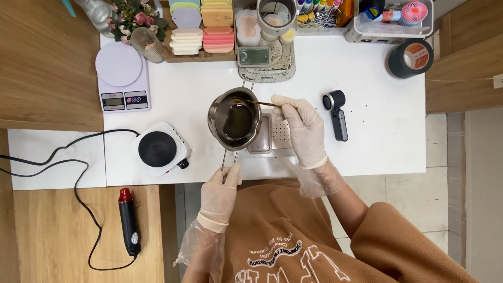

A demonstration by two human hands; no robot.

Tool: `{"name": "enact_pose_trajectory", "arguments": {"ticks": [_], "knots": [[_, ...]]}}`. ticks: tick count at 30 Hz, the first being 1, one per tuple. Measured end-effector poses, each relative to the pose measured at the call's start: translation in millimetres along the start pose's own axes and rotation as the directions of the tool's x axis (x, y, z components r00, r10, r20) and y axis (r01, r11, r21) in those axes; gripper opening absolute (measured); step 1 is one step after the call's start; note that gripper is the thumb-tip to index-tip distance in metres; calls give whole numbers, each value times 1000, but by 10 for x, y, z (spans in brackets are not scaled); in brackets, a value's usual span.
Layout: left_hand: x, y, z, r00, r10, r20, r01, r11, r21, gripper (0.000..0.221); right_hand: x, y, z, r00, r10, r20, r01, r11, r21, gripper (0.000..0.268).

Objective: The recorder uses a heat gun on wax and then meticulously cleans the back of a mobile phone with a wipe.

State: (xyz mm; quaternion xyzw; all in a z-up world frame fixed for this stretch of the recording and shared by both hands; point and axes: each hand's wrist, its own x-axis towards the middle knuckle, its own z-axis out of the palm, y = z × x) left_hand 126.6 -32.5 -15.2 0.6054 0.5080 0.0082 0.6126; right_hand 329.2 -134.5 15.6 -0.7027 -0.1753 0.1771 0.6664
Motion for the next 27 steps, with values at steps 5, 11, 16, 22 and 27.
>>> {"name": "enact_pose_trajectory", "arguments": {"ticks": [5, 11, 16, 22, 27], "knots": [[36, -36, 34, 999, 20, -31, -19, 998, 61, 37, 75, 109, -97, 992, 126, 29, -129, 978, 164, 25], [-10, -14, 53, 997, 15, -77, 1, 979, 203, 39, 67, 199, -158, 984, 162, 75, -172, 972, 159, 26], [-35, -43, 64, 992, 77, -104, -36, 936, 351, 41, 50, 249, -205, 979, 183, 93, -195, 970, 146, 27], [-49, -104, 117, 981, 148, -124, -68, 866, 495, 40, 49, 269, -271, 973, 216, 85, -229, 954, 195, 26], [-46, -220, 197, 956, 254, -146, -122, 797, 591, 36, 54, 344, -347, 973, 200, 117, -221, 951, 217, 25]]}}
